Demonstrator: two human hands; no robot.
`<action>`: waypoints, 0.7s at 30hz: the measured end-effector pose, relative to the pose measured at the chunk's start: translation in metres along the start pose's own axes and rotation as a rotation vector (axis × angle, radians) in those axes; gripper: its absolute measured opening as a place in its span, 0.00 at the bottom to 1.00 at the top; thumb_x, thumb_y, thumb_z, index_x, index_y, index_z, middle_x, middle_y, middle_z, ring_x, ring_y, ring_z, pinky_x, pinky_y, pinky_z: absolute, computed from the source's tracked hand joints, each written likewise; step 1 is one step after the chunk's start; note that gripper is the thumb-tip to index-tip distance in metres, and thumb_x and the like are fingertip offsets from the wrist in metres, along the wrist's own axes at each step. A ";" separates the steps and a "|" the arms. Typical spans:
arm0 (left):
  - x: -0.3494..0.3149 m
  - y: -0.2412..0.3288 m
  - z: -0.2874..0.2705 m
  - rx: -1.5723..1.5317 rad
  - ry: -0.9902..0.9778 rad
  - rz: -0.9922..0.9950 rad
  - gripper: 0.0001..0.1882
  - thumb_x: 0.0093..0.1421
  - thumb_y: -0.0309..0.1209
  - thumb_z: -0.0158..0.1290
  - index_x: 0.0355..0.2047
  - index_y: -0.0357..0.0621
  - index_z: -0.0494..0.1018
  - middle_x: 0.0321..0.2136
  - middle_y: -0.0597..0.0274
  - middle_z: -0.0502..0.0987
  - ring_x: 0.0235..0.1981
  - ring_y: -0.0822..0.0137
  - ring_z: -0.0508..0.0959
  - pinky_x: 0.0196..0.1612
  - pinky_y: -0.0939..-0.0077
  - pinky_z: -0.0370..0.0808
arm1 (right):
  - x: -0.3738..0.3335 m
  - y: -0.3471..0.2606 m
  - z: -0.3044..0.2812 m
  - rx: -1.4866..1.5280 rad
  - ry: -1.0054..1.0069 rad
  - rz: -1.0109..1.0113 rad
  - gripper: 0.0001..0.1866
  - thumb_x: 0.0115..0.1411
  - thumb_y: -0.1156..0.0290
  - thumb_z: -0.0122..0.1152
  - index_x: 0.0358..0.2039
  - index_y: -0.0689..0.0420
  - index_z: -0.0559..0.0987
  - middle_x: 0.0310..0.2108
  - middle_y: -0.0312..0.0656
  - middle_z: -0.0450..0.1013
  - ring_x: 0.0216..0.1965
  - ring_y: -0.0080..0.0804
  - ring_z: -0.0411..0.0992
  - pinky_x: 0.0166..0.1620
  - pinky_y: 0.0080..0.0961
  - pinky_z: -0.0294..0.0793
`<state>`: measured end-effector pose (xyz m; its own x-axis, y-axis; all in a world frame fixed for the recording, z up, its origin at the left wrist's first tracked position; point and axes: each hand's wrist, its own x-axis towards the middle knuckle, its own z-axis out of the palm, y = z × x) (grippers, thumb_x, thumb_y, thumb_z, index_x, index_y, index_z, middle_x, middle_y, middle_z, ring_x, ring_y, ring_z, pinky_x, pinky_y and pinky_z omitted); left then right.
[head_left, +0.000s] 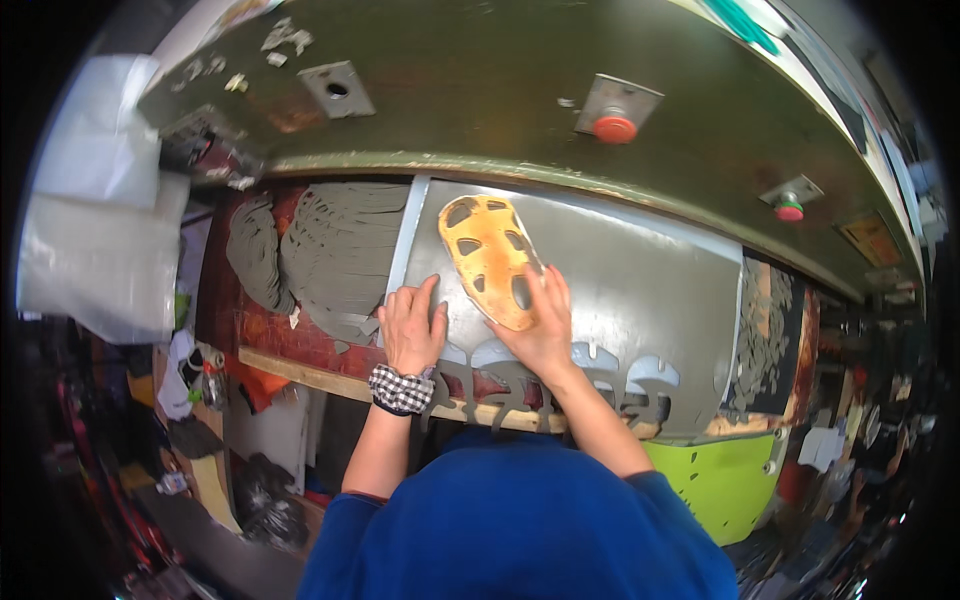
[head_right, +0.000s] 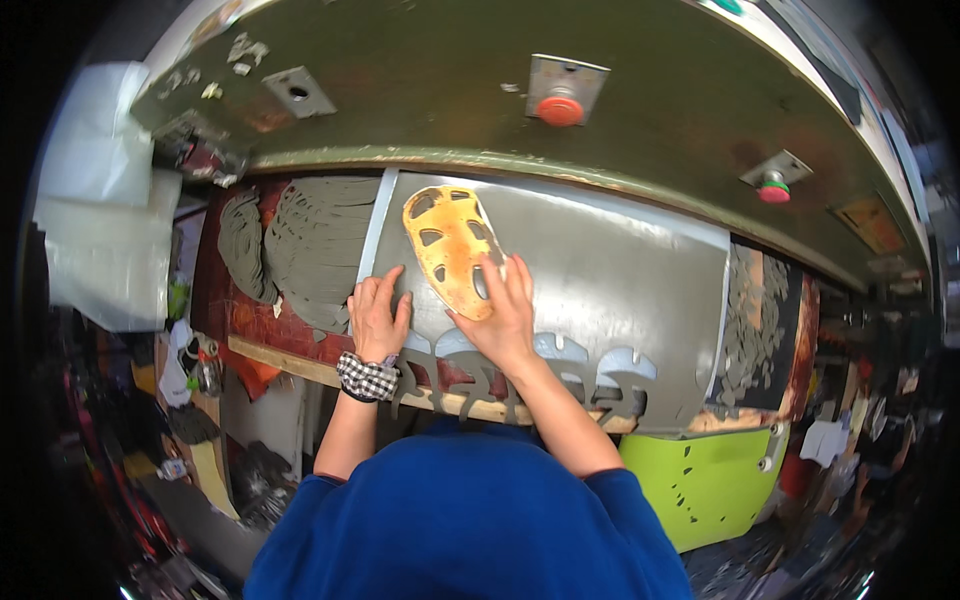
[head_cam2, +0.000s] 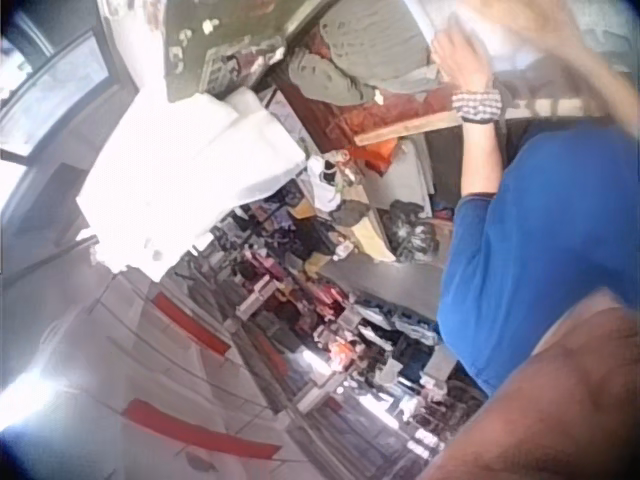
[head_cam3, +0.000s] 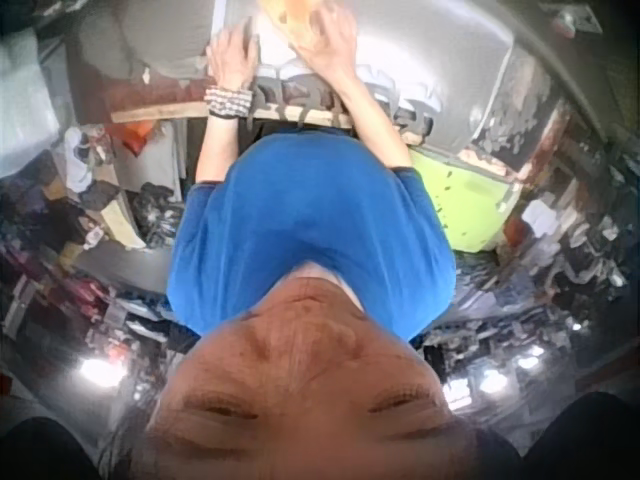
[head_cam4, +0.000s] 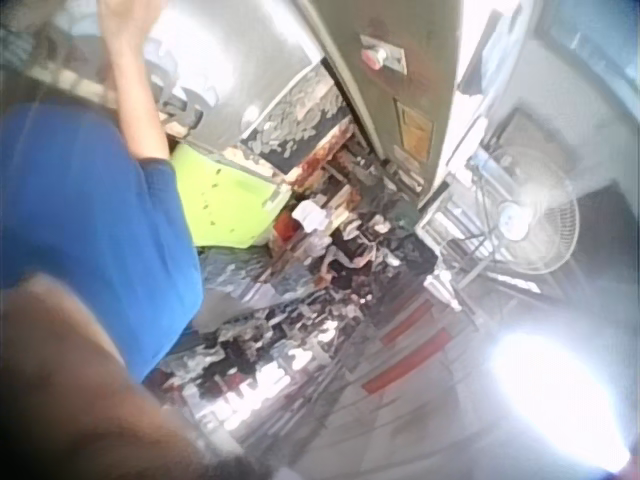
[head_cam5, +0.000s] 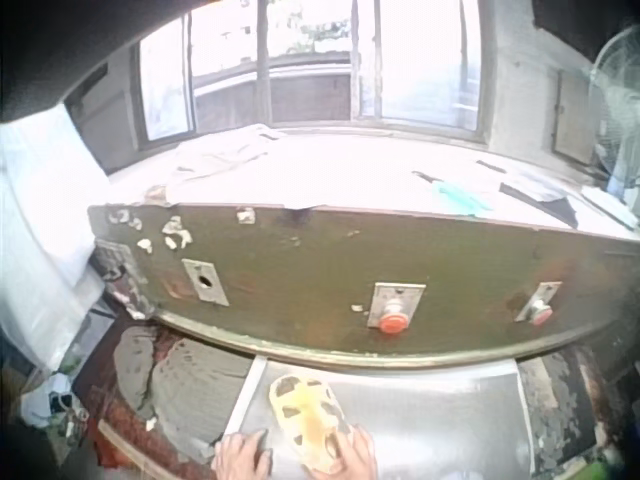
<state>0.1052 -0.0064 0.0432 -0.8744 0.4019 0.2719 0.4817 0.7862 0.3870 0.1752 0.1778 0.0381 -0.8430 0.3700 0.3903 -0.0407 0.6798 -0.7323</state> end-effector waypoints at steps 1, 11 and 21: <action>-0.006 0.003 -0.006 0.004 -0.035 -0.007 0.23 0.54 0.30 0.58 0.52 0.48 0.71 0.33 0.60 0.70 0.39 0.58 0.70 0.43 0.63 0.65 | -0.005 -0.003 -0.007 0.095 0.005 0.080 0.49 0.34 0.70 0.81 0.59 0.59 0.67 0.54 0.56 0.66 0.58 0.51 0.64 0.57 0.39 0.69; 0.026 0.039 -0.001 -0.289 0.111 -0.127 0.16 0.67 0.39 0.44 0.30 0.42 0.74 0.18 0.58 0.74 0.25 0.55 0.74 0.35 0.63 0.64 | -0.030 -0.021 -0.048 0.740 -0.053 0.509 0.53 0.40 0.83 0.76 0.65 0.64 0.54 0.49 0.53 0.73 0.48 0.34 0.74 0.51 0.26 0.74; 0.019 0.023 0.018 -0.287 0.094 -0.173 0.15 0.63 0.35 0.49 0.22 0.39 0.70 0.17 0.50 0.72 0.23 0.48 0.74 0.30 0.56 0.67 | -0.028 0.002 -0.057 1.258 0.066 0.758 0.42 0.52 0.85 0.63 0.65 0.64 0.54 0.50 0.57 0.70 0.51 0.39 0.71 0.56 0.32 0.72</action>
<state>0.0990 0.0272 0.0416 -0.9418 0.2188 0.2552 0.3352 0.6699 0.6625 0.2288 0.2046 0.0578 -0.8510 0.4301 -0.3012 -0.0684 -0.6595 -0.7486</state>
